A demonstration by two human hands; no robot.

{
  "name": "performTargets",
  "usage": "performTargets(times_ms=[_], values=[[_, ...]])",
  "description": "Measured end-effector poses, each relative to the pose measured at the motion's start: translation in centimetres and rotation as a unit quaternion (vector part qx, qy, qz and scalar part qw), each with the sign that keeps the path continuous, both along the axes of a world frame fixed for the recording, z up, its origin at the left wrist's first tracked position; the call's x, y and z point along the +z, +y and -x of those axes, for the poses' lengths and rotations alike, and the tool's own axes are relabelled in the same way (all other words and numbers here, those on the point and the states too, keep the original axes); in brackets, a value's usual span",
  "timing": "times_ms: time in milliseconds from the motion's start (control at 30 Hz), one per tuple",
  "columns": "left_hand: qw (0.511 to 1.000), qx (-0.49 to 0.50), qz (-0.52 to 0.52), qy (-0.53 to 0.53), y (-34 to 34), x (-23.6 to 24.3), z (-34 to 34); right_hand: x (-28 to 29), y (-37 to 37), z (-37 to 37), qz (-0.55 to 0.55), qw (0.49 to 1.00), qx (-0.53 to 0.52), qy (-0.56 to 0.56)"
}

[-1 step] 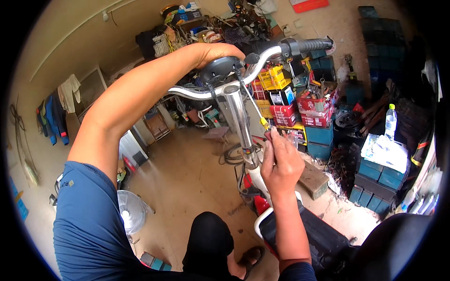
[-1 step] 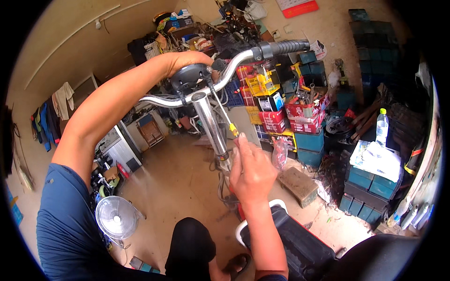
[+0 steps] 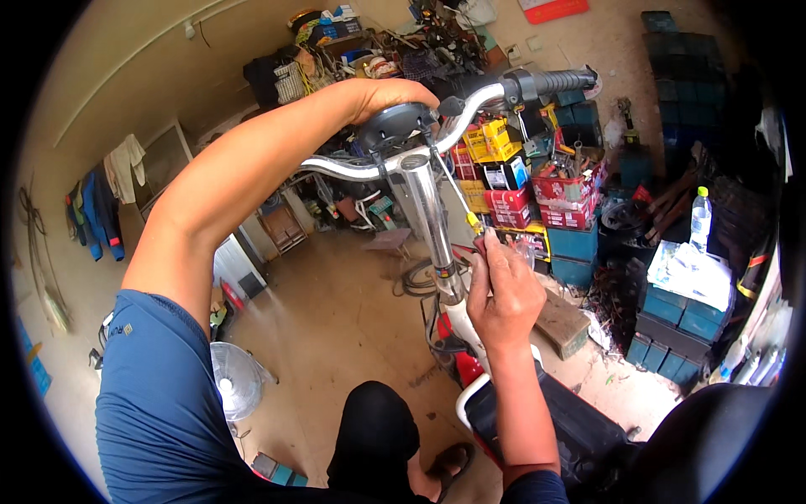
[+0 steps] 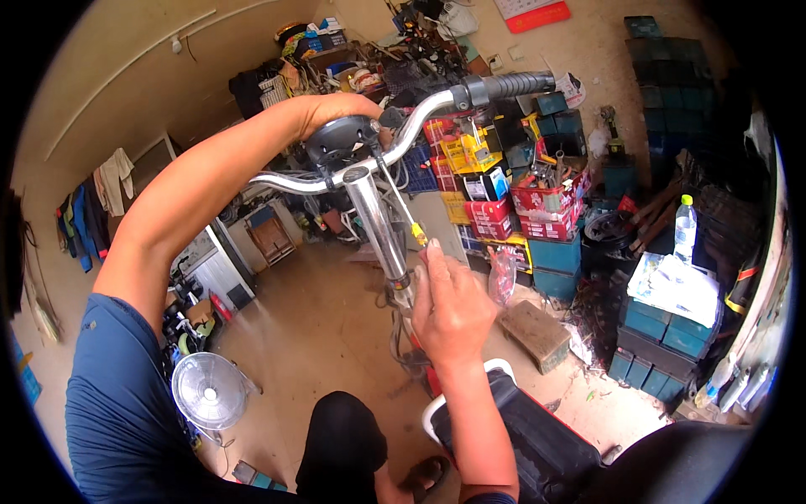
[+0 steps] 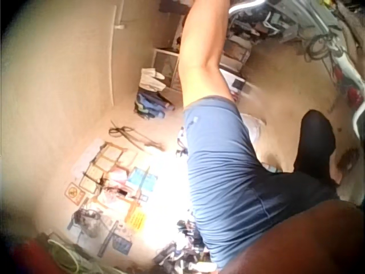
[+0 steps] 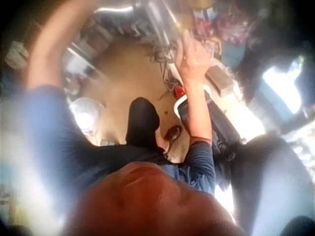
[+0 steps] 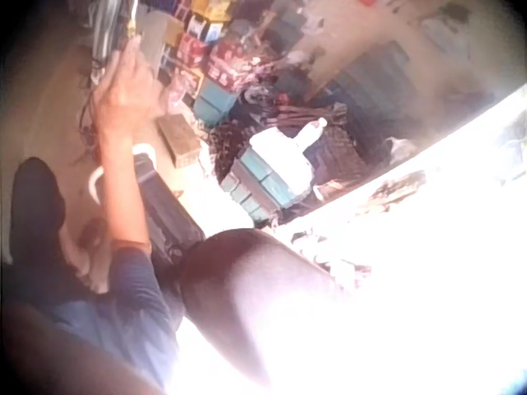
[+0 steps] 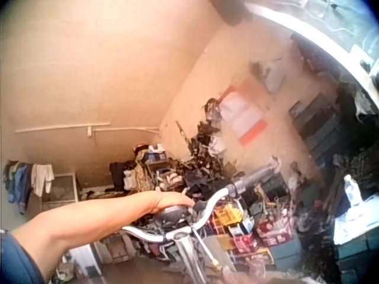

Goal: The person works on an electric moped by removing a panel, applying tape to wires, and using a screwdriver to tighten components on the handlebar assembly.

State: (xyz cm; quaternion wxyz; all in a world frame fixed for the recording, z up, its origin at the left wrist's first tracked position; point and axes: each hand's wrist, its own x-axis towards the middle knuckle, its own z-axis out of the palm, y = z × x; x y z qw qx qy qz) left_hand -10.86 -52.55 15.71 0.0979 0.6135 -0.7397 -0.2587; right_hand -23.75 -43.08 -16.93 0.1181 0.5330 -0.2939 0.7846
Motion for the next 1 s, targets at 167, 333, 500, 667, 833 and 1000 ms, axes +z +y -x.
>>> performTargets(times_ms=[167,333,500,667,833,1000], values=[[1.000,0.012,-0.008,-0.006,-0.4,-0.1,1.0,-0.1,-0.8,0.2,-0.004,0.996,0.081,-0.042],[0.997,-0.024,0.010,-0.074,-1.5,0.4,-1.1,2.0,0.3,3.6,-0.259,0.493,0.756,-0.342],[0.995,-0.031,0.024,-0.094,-0.2,0.1,0.1,0.9,-0.1,3.5,-0.251,0.410,0.799,-0.361],[0.998,-0.023,0.007,-0.056,0.2,0.2,0.3,0.7,1.2,2.2,-0.234,0.669,0.632,-0.314],[0.995,-0.038,0.013,-0.095,-0.3,0.6,0.5,0.3,0.5,0.2,0.026,1.000,-0.008,0.000],[0.969,-0.138,0.062,-0.197,-0.9,1.2,0.3,-0.1,-0.6,0.1,0.019,0.999,-0.037,0.028]])
